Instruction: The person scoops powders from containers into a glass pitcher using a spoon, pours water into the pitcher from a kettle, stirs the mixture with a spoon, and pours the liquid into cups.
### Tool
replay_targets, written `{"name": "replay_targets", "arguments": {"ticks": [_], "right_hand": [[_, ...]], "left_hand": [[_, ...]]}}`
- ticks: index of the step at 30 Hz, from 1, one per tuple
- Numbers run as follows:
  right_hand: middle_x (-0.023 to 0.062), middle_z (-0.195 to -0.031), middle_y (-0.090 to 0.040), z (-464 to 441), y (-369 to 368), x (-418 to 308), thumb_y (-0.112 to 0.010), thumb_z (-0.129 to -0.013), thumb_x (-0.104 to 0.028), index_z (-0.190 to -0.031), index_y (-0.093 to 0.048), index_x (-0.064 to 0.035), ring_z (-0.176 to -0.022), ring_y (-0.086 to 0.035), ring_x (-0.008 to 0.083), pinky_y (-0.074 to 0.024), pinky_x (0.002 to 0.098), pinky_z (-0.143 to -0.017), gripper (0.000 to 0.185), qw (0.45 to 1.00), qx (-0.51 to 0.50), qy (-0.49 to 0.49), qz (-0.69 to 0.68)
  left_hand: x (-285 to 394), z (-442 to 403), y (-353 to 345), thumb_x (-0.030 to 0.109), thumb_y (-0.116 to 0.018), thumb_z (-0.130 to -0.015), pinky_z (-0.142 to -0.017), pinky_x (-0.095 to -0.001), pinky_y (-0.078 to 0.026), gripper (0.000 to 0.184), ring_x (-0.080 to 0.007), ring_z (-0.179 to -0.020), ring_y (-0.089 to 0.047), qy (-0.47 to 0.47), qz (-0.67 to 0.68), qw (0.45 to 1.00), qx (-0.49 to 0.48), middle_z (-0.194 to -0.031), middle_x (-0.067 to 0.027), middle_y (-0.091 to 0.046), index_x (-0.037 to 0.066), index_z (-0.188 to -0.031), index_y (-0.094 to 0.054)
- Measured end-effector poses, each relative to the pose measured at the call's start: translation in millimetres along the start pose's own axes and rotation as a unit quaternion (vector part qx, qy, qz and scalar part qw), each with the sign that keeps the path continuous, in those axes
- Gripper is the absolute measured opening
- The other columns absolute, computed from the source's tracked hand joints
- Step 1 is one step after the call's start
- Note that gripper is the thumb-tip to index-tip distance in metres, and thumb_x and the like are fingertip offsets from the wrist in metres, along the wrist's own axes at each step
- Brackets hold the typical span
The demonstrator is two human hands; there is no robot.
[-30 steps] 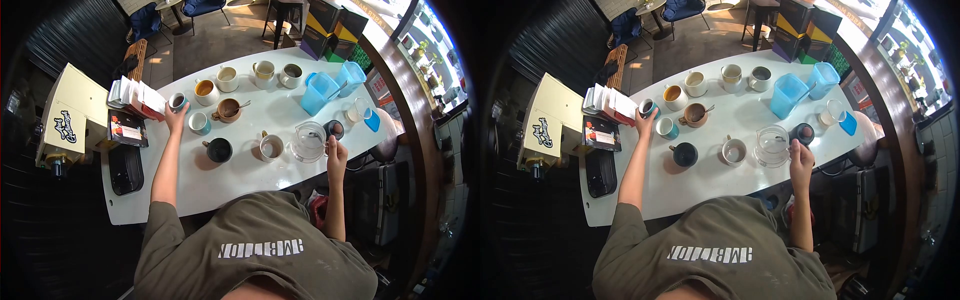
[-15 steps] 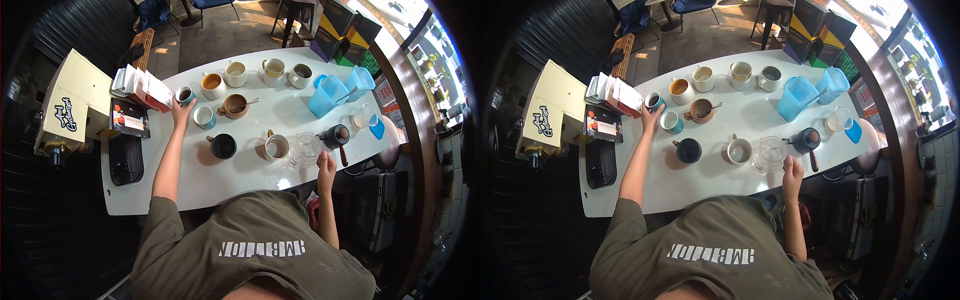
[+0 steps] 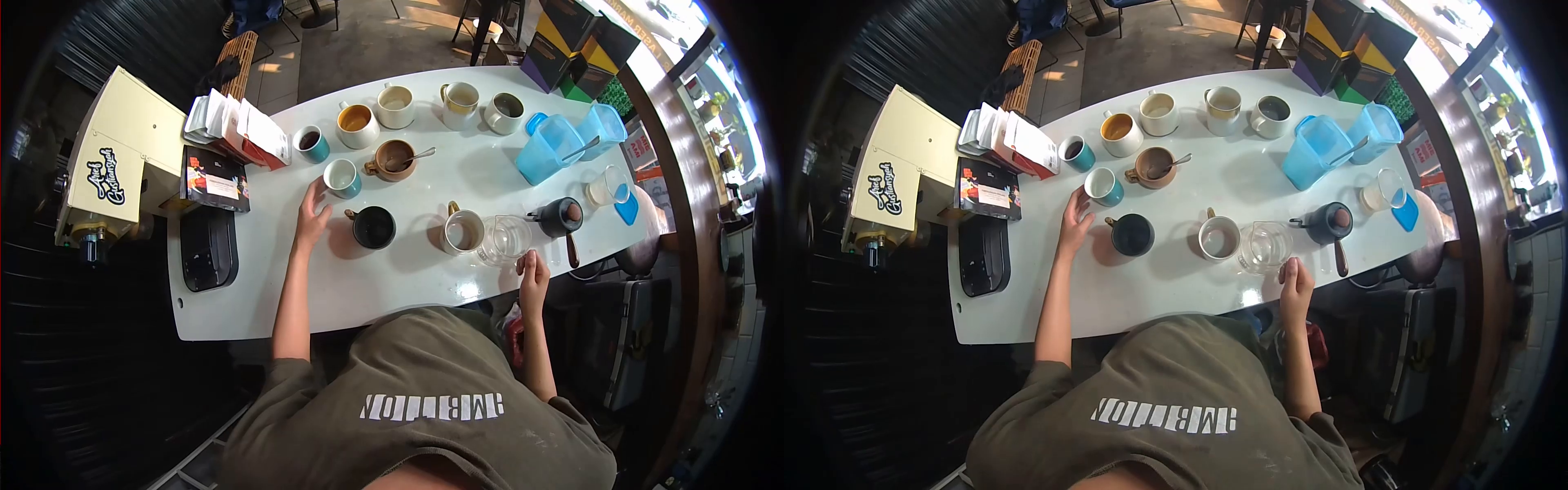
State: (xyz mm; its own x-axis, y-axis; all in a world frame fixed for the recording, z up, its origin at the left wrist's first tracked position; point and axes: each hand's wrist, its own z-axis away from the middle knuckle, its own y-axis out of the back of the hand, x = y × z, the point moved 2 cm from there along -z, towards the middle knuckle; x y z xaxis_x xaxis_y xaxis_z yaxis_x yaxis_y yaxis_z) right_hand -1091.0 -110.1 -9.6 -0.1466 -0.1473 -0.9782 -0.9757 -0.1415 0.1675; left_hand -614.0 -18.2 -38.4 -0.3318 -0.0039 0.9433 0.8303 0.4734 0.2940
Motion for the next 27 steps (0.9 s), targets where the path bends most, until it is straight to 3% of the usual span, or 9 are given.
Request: {"name": "replay_targets", "arguments": {"ticks": [2, 5, 8, 10, 12, 14, 18, 23, 27], "right_hand": [[0.0026, -0.068, -0.046, 2, 2, -11, -0.045, -0.109, -0.024, -0.080, -0.049, 0.0002, -0.063, -0.041, 0.0124, -0.0328, 0.0310, -0.058, 0.038, 0.998, -0.012, 0.008, 0.059], [0.0175, -0.076, -0.059, 2, 10, -47, -0.044, -0.107, -0.018, -0.090, -0.058, 0.0050, -0.069, -0.058, 0.0325, -0.0445, 0.0403, -0.066, 0.032, 0.967, 0.052, 0.053, 0.245], [0.0182, -0.084, -0.060, -7, 19, -82, -0.048, -0.104, -0.013, -0.093, -0.059, 0.0046, -0.077, -0.059, 0.0340, -0.0463, 0.0413, -0.071, 0.023, 0.939, 0.092, 0.141, 0.301], [0.0184, -0.086, -0.060, -24, 15, -108, -0.052, -0.101, -0.007, -0.094, -0.059, 0.0045, -0.081, -0.059, 0.0363, -0.0461, 0.0424, -0.075, 0.015, 0.941, 0.085, 0.142, 0.295], [0.0181, -0.085, -0.059, -46, -4, -139, -0.057, -0.095, -0.001, -0.094, -0.059, 0.0042, -0.084, -0.059, 0.0380, -0.0461, 0.0437, -0.079, 0.005, 0.906, 0.045, 0.298, 0.297], [0.0172, -0.088, -0.060, -65, -26, -165, -0.061, -0.090, 0.001, -0.094, -0.059, 0.0035, -0.088, -0.058, 0.0387, -0.0467, 0.0436, -0.081, 0.005, 0.912, -0.049, 0.285, 0.289], [0.0151, -0.099, -0.062, -111, -85, -187, -0.063, -0.089, -0.003, -0.099, -0.060, -0.0006, -0.093, -0.058, 0.0352, -0.0483, 0.0443, -0.084, 0.011, 0.869, -0.235, 0.335, 0.278], [0.0146, -0.106, -0.064, -171, -162, -185, -0.067, -0.090, -0.015, -0.107, -0.060, -0.0038, -0.104, -0.061, 0.0349, -0.0490, 0.0448, -0.093, 0.022, 0.809, -0.329, 0.398, 0.282], [0.0175, -0.109, -0.064, -224, -258, -159, -0.072, -0.086, -0.026, -0.125, -0.057, -0.0059, -0.114, -0.061, 0.0356, -0.0480, 0.0452, -0.098, 0.046, 0.784, -0.401, 0.386, 0.273]], "left_hand": [[-3, -4, -5, 0.000, -0.060, -0.087, -0.111, -0.0409, -0.040, 0.066, -0.0271, -0.135, -0.050, 0.016, 0.059, 0.998, 0.002, -0.143, -0.0142, -0.053, 0.005, -0.150, -0.039], [9, -7, -9, 0.008, -0.069, -0.088, -0.109, -0.0396, -0.042, 0.070, -0.0269, -0.132, -0.052, 0.009, 0.024, 1.000, -0.001, -0.144, -0.0134, -0.050, 0.003, -0.150, -0.037], [26, -8, -13, 0.012, -0.078, -0.084, -0.102, -0.0415, -0.047, 0.072, -0.0248, -0.127, -0.057, -0.018, -0.080, 0.997, 0.011, -0.136, -0.0140, -0.059, 0.006, -0.146, -0.043], [41, -13, -16, 0.014, -0.082, -0.081, -0.101, -0.0406, -0.048, 0.073, -0.0242, -0.123, -0.059, 0.005, -0.093, 0.996, -0.001, -0.133, -0.0136, -0.061, 0.005, -0.144, -0.045], [40, -19, -19, 0.015, -0.085, -0.078, -0.099, -0.0397, -0.049, 0.074, -0.0237, -0.120, -0.061, 0.027, -0.106, 0.994, -0.015, -0.130, -0.0132, -0.063, 0.005, -0.141, -0.048], [30, -25, -21, 0.018, -0.089, -0.074, -0.096, -0.0380, -0.051, 0.072, -0.0244, -0.113, -0.065, -0.010, -0.054, 0.998, -0.002, -0.122, -0.0125, -0.067, 0.004, -0.134, -0.052], [28, -19, -20, 0.018, -0.089, -0.074, -0.093, -0.0383, -0.053, 0.067, -0.0262, -0.108, -0.067, -0.011, -0.046, 0.999, 0.023, -0.118, -0.0123, -0.069, 0.003, -0.130, -0.054], [30, 19, 0, 0.016, -0.089, -0.073, -0.090, -0.0402, -0.054, 0.063, -0.0303, -0.105, -0.069, -0.029, -0.134, 0.983, 0.119, -0.113, -0.0174, -0.070, 0.001, -0.124, -0.057], [37, 61, 12, 0.014, -0.090, -0.070, -0.088, -0.0410, -0.055, 0.061, -0.0314, -0.104, -0.069, -0.002, -0.138, 0.976, 0.167, -0.111, -0.0179, -0.070, 0.001, -0.121, -0.059]]}}
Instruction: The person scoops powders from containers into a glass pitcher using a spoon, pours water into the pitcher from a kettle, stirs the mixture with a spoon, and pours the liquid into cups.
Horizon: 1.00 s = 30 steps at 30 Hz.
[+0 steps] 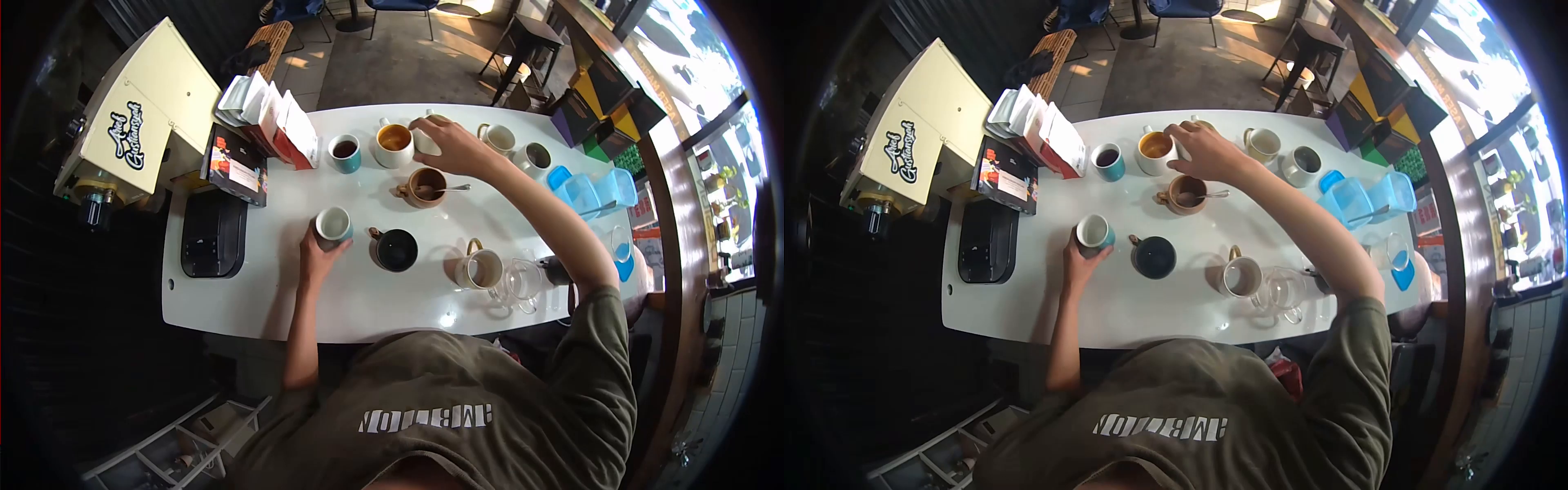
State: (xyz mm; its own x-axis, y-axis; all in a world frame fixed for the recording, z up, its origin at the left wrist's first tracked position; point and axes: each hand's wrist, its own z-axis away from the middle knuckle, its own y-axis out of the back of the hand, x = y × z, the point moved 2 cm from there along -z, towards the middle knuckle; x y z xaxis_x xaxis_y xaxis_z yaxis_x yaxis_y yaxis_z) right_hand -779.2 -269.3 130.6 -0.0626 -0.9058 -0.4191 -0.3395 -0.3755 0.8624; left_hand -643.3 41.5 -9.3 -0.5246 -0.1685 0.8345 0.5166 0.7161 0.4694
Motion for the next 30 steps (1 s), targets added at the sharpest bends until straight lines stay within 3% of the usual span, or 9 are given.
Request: {"name": "replay_targets", "arguments": {"ticks": [2, 3, 6, 10, 14, 15, 20, 26, 30], "right_hand": [[0.0192, -0.116, -0.063, -27, -26, 17, -0.079, -0.080, -0.037, -0.137, -0.050, -0.0109, -0.118, -0.059, 0.0380, -0.0470, 0.0473, -0.100, 0.069, 0.994, -0.071, 0.030, 0.074], [0.0192, -0.116, -0.063, -37, -36, 21, -0.079, -0.080, -0.037, -0.137, -0.050, -0.0109, -0.118, -0.059, 0.0380, -0.0470, 0.0473, -0.100, 0.069, 0.994, -0.073, 0.038, 0.074], [0.0221, -0.127, -0.059, -60, -63, 35, -0.085, -0.070, -0.054, -0.146, -0.042, -0.0239, -0.121, -0.057, 0.0418, -0.0425, 0.0581, -0.101, 0.093, 0.975, -0.186, -0.039, 0.119], [0.0211, -0.125, -0.061, -72, -72, 29, -0.085, -0.066, -0.060, -0.149, -0.038, -0.0275, -0.123, -0.057, 0.0402, -0.0398, 0.0612, -0.101, 0.101, 0.957, -0.222, -0.069, 0.172], [0.0204, -0.121, -0.062, -75, -78, 36, -0.084, -0.066, -0.060, -0.147, -0.042, -0.0273, -0.118, -0.061, 0.0391, -0.0392, 0.0593, -0.101, 0.097, 0.959, -0.205, -0.063, 0.185], [0.0182, -0.108, -0.063, -77, -80, 39, -0.082, -0.068, -0.057, -0.146, -0.044, -0.0279, -0.110, -0.063, 0.0390, -0.0367, 0.0617, -0.099, 0.092, 0.965, -0.196, -0.043, 0.171], [0.0162, -0.106, -0.063, -85, -65, 30, -0.087, -0.062, -0.048, -0.135, -0.055, -0.0275, -0.105, -0.064, 0.0348, -0.0391, 0.0500, -0.093, 0.082, 0.969, -0.186, -0.017, 0.162], [0.0162, -0.111, -0.063, -74, 33, -30, -0.081, -0.070, -0.051, -0.139, -0.051, -0.0250, -0.109, -0.062, 0.0333, -0.0406, 0.0485, -0.097, 0.080, 0.979, -0.094, 0.021, 0.178], [0.0178, -0.111, -0.063, -27, 96, -66, -0.084, -0.068, -0.042, -0.137, -0.053, -0.0208, -0.108, -0.064, 0.0356, -0.0504, 0.0459, -0.094, 0.079, 0.988, -0.075, -0.027, 0.133]], "left_hand": [[-2, 19, 4, 0.014, -0.091, -0.069, -0.087, -0.0425, -0.055, 0.063, -0.0327, -0.101, -0.069, 0.009, -0.004, 1.000, 0.013, -0.111, -0.0180, -0.069, 0.001, -0.122, -0.059], [-4, 31, 4, 0.014, -0.091, -0.069, -0.087, -0.0425, -0.055, 0.063, -0.0327, -0.101, -0.069, 0.010, -0.005, 1.000, 0.021, -0.111, -0.0180, -0.069, 0.001, -0.122, -0.059], [2, 64, 2, 0.016, -0.092, -0.067, -0.086, -0.0434, -0.055, 0.067, -0.0355, -0.102, -0.068, 0.010, -0.042, 0.998, 0.034, -0.113, -0.0176, -0.068, 0.002, -0.123, -0.058], [12, 89, -5, 0.018, -0.093, -0.064, -0.091, -0.0460, -0.052, 0.070, -0.0383, -0.108, -0.063, 0.018, -0.025, 0.999, 0.041, -0.118, -0.0169, -0.065, 0.004, -0.123, -0.058], [13, 82, -5, 0.019, -0.095, -0.061, -0.097, -0.0469, -0.048, 0.074, -0.0373, -0.113, -0.061, -0.040, -0.041, 0.998, 0.027, -0.122, -0.0160, -0.064, 0.005, -0.123, -0.057], [15, 80, -5, 0.018, -0.095, -0.061, -0.097, -0.0468, -0.047, 0.075, -0.0370, -0.113, -0.061, -0.052, -0.056, 0.997, 0.025, -0.122, -0.0157, -0.064, 0.005, -0.124, -0.057], [17, 77, -3, 0.017, -0.094, -0.061, -0.095, -0.0460, -0.048, 0.070, -0.0370, -0.111, -0.062, -0.072, -0.038, 0.996, 0.045, -0.120, -0.0173, -0.065, 0.002, -0.121, -0.060], [11, 84, -8, 0.021, -0.094, -0.063, -0.098, -0.0471, -0.046, 0.075, -0.0363, -0.116, -0.059, -0.051, -0.047, 0.997, 0.031, -0.125, -0.0153, -0.063, 0.005, -0.126, -0.056], [4, 86, -9, 0.025, -0.093, -0.064, -0.097, -0.0476, -0.046, 0.076, -0.0372, -0.115, -0.058, -0.051, -0.068, 0.996, 0.034, -0.123, -0.0155, -0.063, 0.005, -0.127, -0.056]]}}
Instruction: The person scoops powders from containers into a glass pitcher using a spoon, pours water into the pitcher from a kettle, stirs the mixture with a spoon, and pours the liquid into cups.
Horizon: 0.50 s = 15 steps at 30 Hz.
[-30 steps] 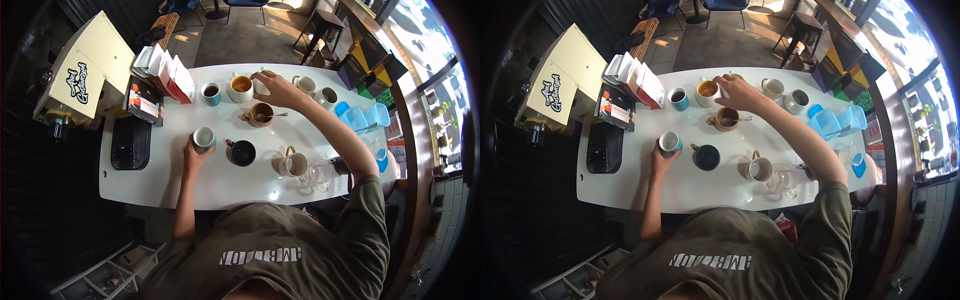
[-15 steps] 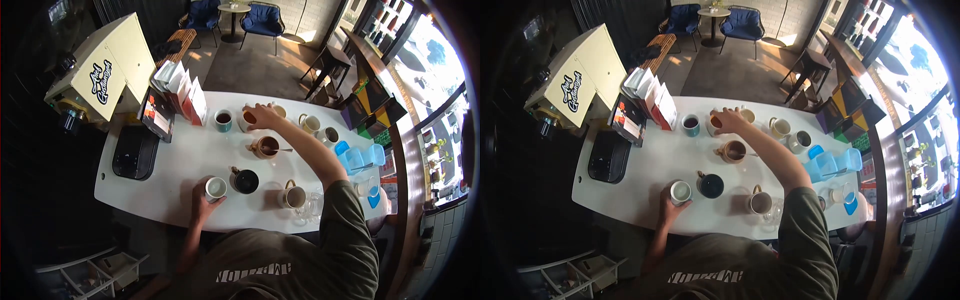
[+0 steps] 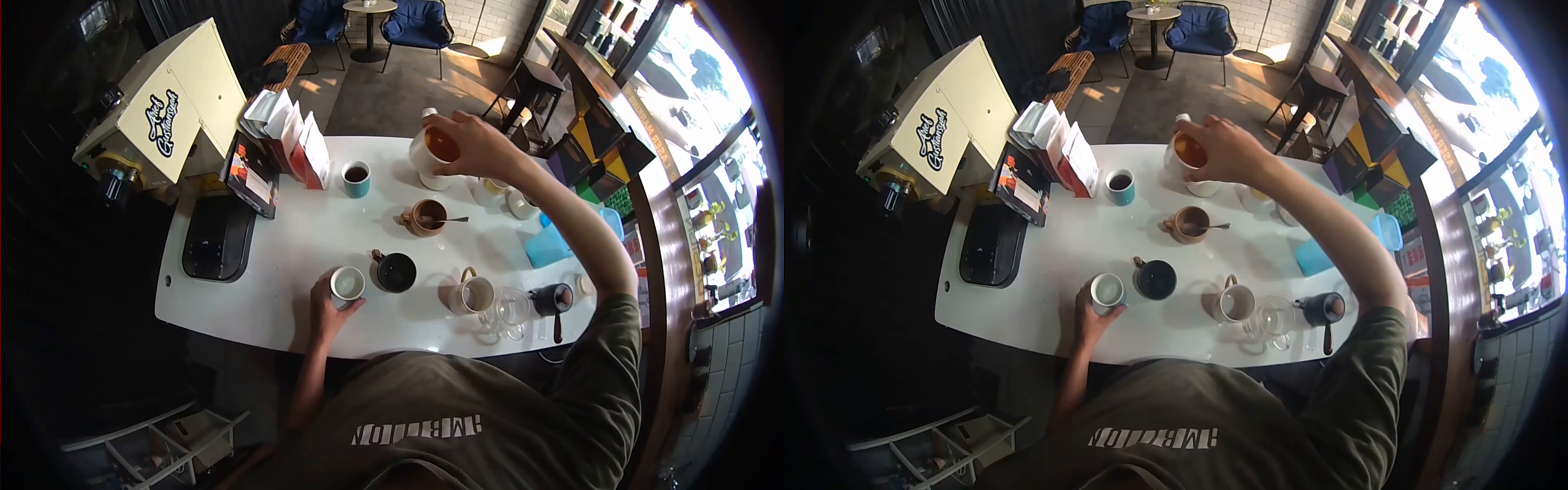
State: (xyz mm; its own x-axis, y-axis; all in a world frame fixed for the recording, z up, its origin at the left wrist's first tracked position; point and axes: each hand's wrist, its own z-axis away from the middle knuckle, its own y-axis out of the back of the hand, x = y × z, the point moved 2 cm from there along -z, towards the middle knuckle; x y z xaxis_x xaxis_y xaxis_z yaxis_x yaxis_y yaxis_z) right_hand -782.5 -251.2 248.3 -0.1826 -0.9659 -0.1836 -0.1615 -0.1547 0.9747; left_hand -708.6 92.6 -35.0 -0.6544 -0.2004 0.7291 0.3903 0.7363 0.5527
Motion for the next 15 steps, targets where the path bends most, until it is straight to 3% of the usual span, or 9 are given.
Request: {"name": "replay_targets", "arguments": {"ticks": [5, 7, 9, 11, 12, 14, 15], "right_hand": [[0.0194, -0.107, -0.066, 73, 36, 3, -0.086, -0.070, -0.039, -0.131, -0.054, -0.0138, -0.102, -0.067, 0.0362, -0.0530, 0.0448, -0.089, 0.073, 0.994, 0.016, -0.110, -0.007], [0.0209, -0.105, -0.067, 95, 30, 20, -0.086, -0.070, -0.038, -0.128, -0.055, -0.0119, -0.101, -0.066, 0.0362, -0.0521, 0.0453, -0.089, 0.071, 0.994, 0.056, -0.094, -0.007], [0.0187, -0.102, -0.070, 113, 26, 30, -0.085, -0.066, -0.038, -0.125, -0.056, -0.0083, -0.100, -0.068, 0.0369, -0.0533, 0.0467, -0.090, 0.072, 0.984, 0.033, -0.173, -0.014], [0.0196, -0.102, -0.069, 126, 14, 51, -0.085, -0.067, -0.039, -0.126, -0.055, -0.0095, -0.101, -0.066, 0.0379, -0.0528, 0.0469, -0.090, 0.072, 0.987, 0.054, -0.153, -0.006], [0.0199, -0.103, -0.069, 130, 13, 56, -0.084, -0.067, -0.039, -0.127, -0.054, -0.0101, -0.101, -0.066, 0.0385, -0.0525, 0.0470, -0.090, 0.073, 0.981, 0.025, -0.195, 0.002], [0.0209, -0.102, -0.067, 146, -7, 61, -0.085, -0.067, -0.040, -0.129, -0.053, -0.0115, -0.101, -0.066, 0.0400, -0.0520, 0.0473, -0.090, 0.075, 0.972, -0.007, -0.235, 0.002], [0.0209, -0.102, -0.067, 149, -13, 63, -0.085, -0.067, -0.040, -0.129, -0.053, -0.0115, -0.101, -0.066, 0.0400, -0.0520, 0.0473, -0.090, 0.075, 0.972, -0.010, -0.236, 0.000]], "left_hand": [[-1, 0, -1, 0.024, -0.093, -0.063, -0.097, -0.0478, -0.047, 0.076, -0.0381, -0.114, -0.059, 0.005, -0.021, 1.000, 0.000, -0.122, -0.0163, -0.063, 0.004, -0.127, -0.056], [-8, -2, -3, 0.024, -0.093, -0.063, -0.097, -0.0478, -0.047, 0.077, -0.0382, -0.114, -0.059, 0.001, 0.003, 1.000, -0.012, -0.121, -0.0165, -0.063, 0.004, -0.127, -0.056], [-7, -4, -4, 0.024, -0.093, -0.063, -0.098, -0.0478, -0.047, 0.077, -0.0383, -0.114, -0.059, 0.001, 0.023, 0.999, -0.028, -0.121, -0.0167, -0.063, 0.004, -0.128, -0.055], [-1, -2, 1, 0.025, -0.091, -0.068, -0.101, -0.0474, -0.045, 0.080, -0.0376, -0.118, -0.057, 0.023, 0.043, 0.998, -0.034, -0.126, -0.0180, -0.059, 0.003, -0.133, -0.050], [11, 0, 7, 0.025, -0.091, -0.068, -0.101, -0.0474, -0.045, 0.080, -0.0376, -0.118, -0.057, 0.025, 0.042, 0.998, -0.040, -0.126, -0.0180, -0.059, 0.003, -0.133, -0.050], [32, 11, 27, 0.025, -0.086, -0.077, -0.105, -0.0472, -0.043, 0.077, -0.0372, -0.122, -0.053, 0.021, 0.021, 0.999, 0.045, -0.132, -0.0195, -0.053, 0.002, -0.138, -0.045], [34, 16, 34, 0.025, -0.086, -0.077, -0.105, -0.0472, -0.043, 0.077, -0.0372, -0.122, -0.053, 0.023, 0.020, 0.999, 0.043, -0.132, -0.0195, -0.053, 0.002, -0.138, -0.045]]}}
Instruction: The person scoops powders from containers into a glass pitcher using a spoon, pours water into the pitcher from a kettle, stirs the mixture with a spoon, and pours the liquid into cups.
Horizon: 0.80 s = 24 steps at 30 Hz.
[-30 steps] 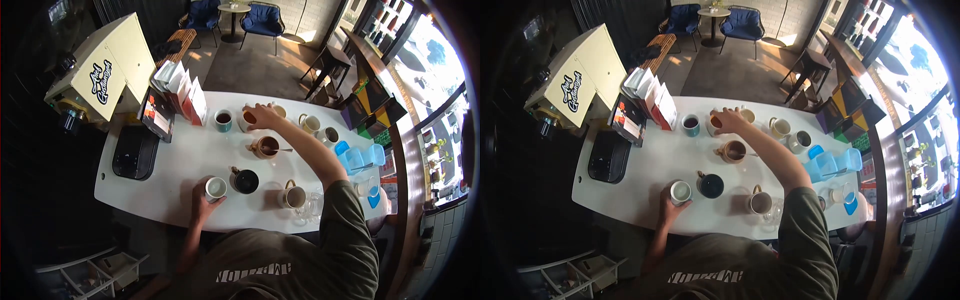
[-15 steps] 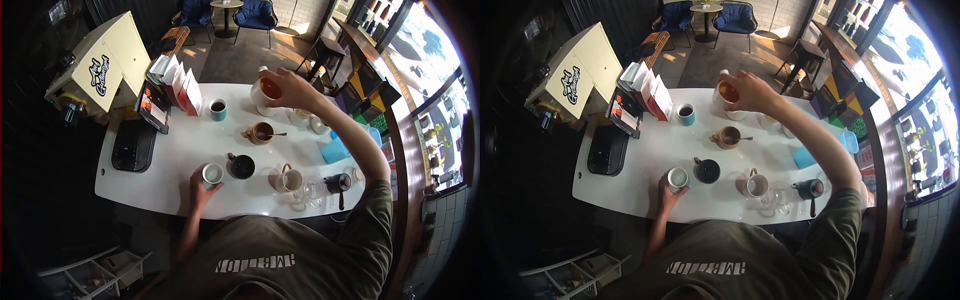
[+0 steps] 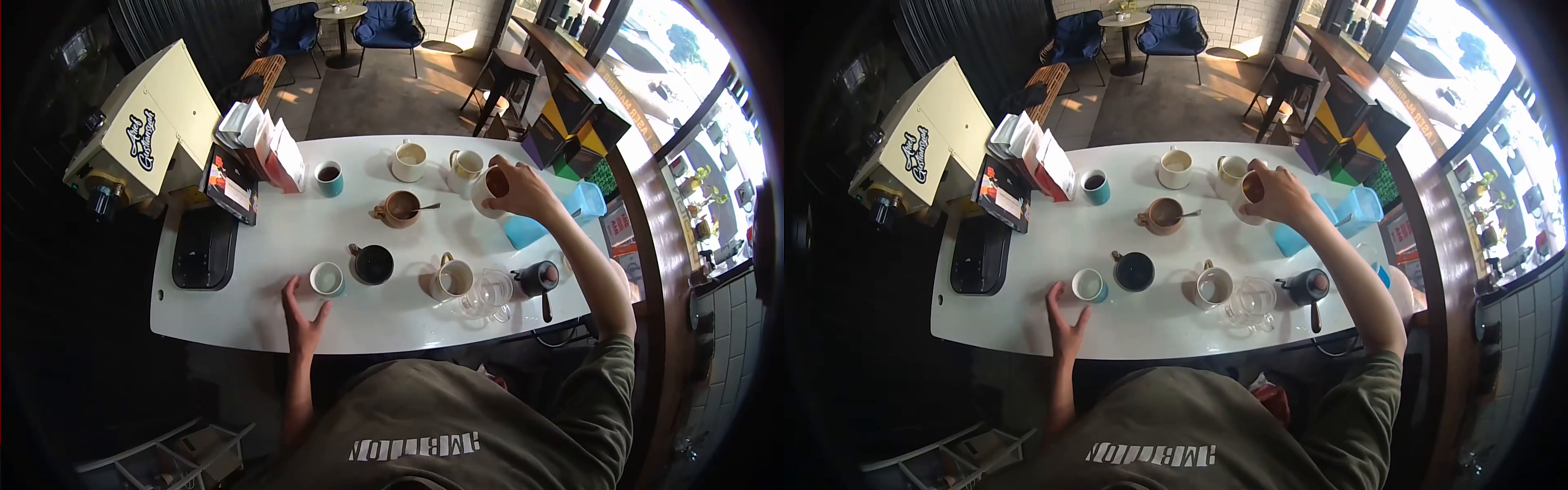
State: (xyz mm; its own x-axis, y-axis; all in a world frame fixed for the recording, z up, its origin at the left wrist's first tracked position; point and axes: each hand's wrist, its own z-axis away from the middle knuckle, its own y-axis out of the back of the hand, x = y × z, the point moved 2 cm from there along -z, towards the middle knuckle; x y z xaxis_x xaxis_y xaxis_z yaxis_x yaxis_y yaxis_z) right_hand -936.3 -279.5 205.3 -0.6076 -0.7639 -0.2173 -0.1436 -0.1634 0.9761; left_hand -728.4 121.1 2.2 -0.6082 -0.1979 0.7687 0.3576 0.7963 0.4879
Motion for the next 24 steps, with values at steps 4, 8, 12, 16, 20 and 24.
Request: {"name": "replay_targets", "arguments": {"ticks": [4, 8, 12, 16, 20, 24], "right_hand": [[0.0231, -0.108, -0.065, 5, -36, 15, -0.087, -0.065, -0.037, -0.130, -0.052, -0.0126, -0.101, -0.064, 0.0406, -0.0499, 0.0491, -0.092, 0.077, 0.999, -0.028, 0.010, -0.028], [0.0247, -0.106, -0.063, 0, -79, 22, -0.087, -0.065, -0.035, -0.132, -0.048, -0.0148, -0.102, -0.063, 0.0429, -0.0501, 0.0502, -0.092, 0.080, 0.997, -0.062, 0.020, -0.028], [0.0290, -0.109, -0.060, -3, -111, 24, -0.087, -0.061, -0.032, -0.132, -0.046, -0.0125, -0.106, -0.060, 0.0471, -0.0506, 0.0517, -0.093, 0.084, 0.992, -0.109, 0.040, -0.042], [0.0289, -0.109, -0.060, -13, -142, 36, -0.086, -0.059, -0.032, -0.132, -0.044, -0.0132, -0.107, -0.060, 0.0462, -0.0506, 0.0516, -0.093, 0.086, 0.987, -0.125, 0.079, -0.056], [0.0278, -0.113, -0.061, -15, -155, 37, -0.086, -0.059, -0.031, -0.133, -0.043, -0.0146, -0.110, -0.059, 0.0463, -0.0503, 0.0522, -0.093, 0.087, 0.985, -0.138, 0.090, -0.058], [0.0248, -0.116, -0.063, -15, -160, 32, -0.088, -0.057, -0.029, -0.132, -0.043, -0.0151, -0.115, -0.056, 0.0463, -0.0480, 0.0534, -0.099, 0.088, 0.987, -0.135, 0.085, -0.024]], "left_hand": [[25, 29, 29, 0.017, -0.074, -0.088, -0.105, -0.0475, -0.042, 0.059, -0.0374, -0.123, -0.051, -0.022, -0.011, 0.999, 0.044, -0.132, -0.0207, -0.051, 0.001, -0.137, -0.045], [50, 49, 31, 0.011, -0.069, -0.089, -0.103, -0.0468, -0.043, 0.044, -0.0363, -0.119, -0.053, -0.027, -0.069, 0.997, 0.028, -0.127, -0.0191, -0.054, 0.001, -0.128, -0.051], [77, 70, 24, 0.007, -0.068, -0.089, -0.101, -0.0453, -0.044, 0.039, -0.0351, -0.116, -0.055, -0.036, -0.067, 0.997, 0.020, -0.123, -0.0172, -0.057, 0.002, -0.124, -0.054], [107, 98, 27, 0.006, -0.069, -0.088, -0.099, -0.0435, -0.045, 0.034, -0.0340, -0.116, -0.055, -0.007, -0.092, 0.996, 0.019, -0.123, -0.0161, -0.057, 0.002, -0.120, -0.057], [138, 128, 29, 0.006, -0.069, -0.088, -0.100, -0.0426, -0.045, 0.029, -0.0331, -0.115, -0.056, 0.032, -0.081, 0.996, 0.021, -0.123, -0.0156, -0.058, 0.003, -0.116, -0.061], [152, 157, 25, 0.008, -0.070, -0.088, -0.100, -0.0402, -0.047, 0.025, -0.0319, -0.115, -0.059, 0.033, -0.012, 0.999, -0.038, -0.121, -0.0148, -0.061, 0.002, -0.111, -0.063]]}}
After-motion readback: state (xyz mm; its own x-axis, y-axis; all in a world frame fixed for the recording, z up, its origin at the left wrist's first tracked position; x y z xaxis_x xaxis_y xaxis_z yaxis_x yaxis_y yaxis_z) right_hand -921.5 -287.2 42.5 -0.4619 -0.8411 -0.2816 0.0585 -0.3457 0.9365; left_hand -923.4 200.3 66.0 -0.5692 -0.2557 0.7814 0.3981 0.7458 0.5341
